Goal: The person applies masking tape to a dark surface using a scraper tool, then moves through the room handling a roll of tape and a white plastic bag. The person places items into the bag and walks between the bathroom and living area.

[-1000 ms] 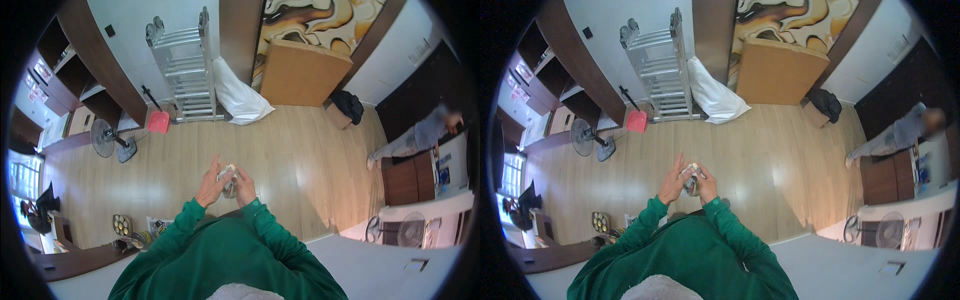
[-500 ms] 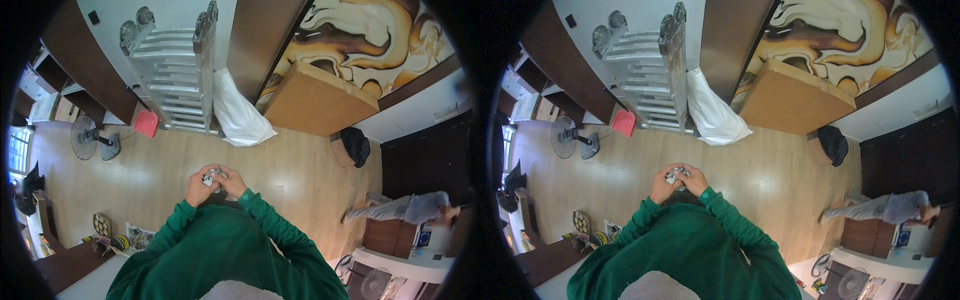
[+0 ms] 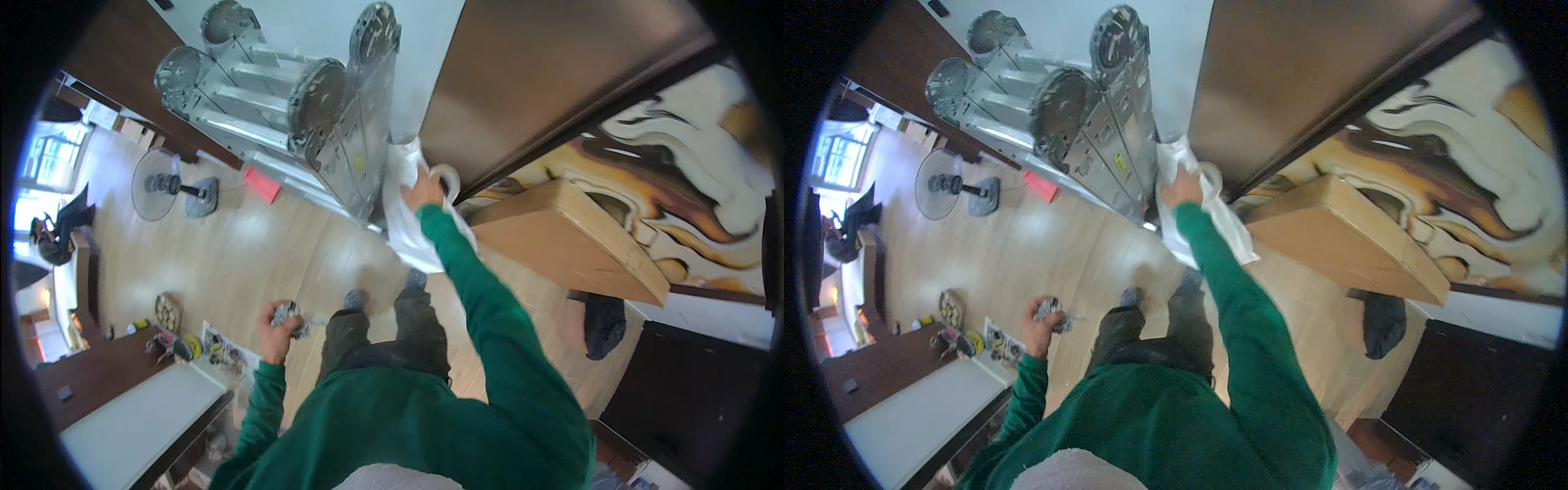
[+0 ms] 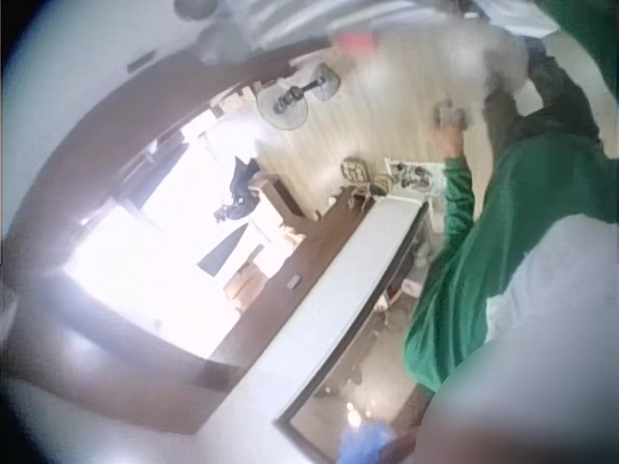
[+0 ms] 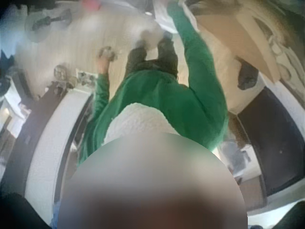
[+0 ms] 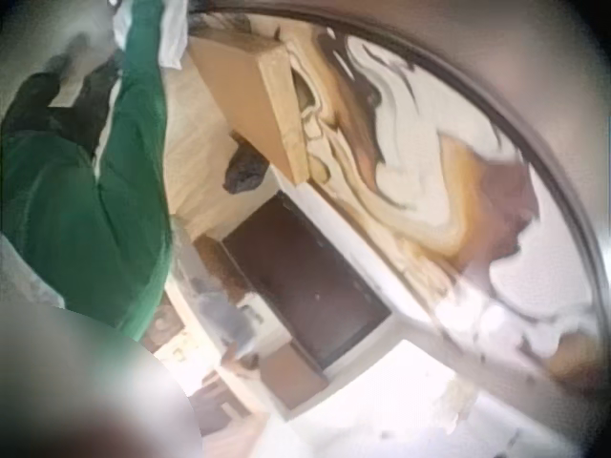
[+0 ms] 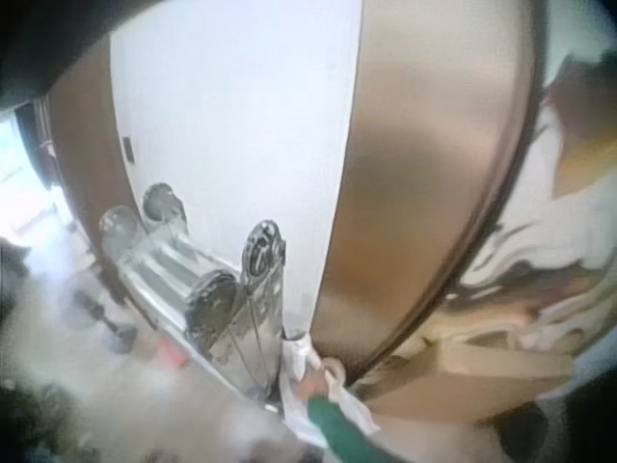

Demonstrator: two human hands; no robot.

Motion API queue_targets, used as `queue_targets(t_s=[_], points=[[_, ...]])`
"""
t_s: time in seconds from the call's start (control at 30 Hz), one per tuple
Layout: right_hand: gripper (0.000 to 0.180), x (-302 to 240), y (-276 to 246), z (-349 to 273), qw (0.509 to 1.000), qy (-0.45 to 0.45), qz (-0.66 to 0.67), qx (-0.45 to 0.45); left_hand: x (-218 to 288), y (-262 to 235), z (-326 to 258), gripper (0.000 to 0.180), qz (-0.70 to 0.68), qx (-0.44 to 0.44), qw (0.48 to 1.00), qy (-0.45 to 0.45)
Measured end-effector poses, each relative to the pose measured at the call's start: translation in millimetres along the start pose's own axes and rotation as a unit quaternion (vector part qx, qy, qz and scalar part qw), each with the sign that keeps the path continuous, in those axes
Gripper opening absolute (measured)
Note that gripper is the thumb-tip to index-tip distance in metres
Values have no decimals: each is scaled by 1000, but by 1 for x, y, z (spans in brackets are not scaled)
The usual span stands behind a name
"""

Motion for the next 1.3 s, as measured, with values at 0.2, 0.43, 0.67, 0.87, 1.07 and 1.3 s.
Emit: queue_targets(t_s=[0.2, 0.43, 0.67, 0.87, 1.07, 1.3], points=[[71, 27, 117, 133, 971, -5, -221, -94, -50, -7, -97, 32, -43, 149, 976, -155], [34, 96, 70, 101, 999, -22, -33, -26, -42, 47, -133, 32, -63, 152, 968, -188], [27, 130, -6, -22, 997, -68, 35, 16, -9, 88, -103, 33, -16, 89, 987, -133], [23, 170, -74, -157, 993, -42, 80, 81, 35, 156, -50, 41, -58, -8, 997, -53], [25, 229, -107, -260, 997, 60, 34, 16, 75, 284, -18, 54, -42, -191, 968, 159], [25, 256, -110, -312, 989, 117, 42, 80, 34, 392, -47, 60, 74, -364, 850, 374]])
Point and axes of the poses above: each hand's wrist, its own z-axis towards the middle knuckle, its own y-axis out of the palm, x = y × z, the point moved 7 cm from there along z, towards the middle knuckle, and after that the axes turned 12 degrees about x, right-handed, at the moved point
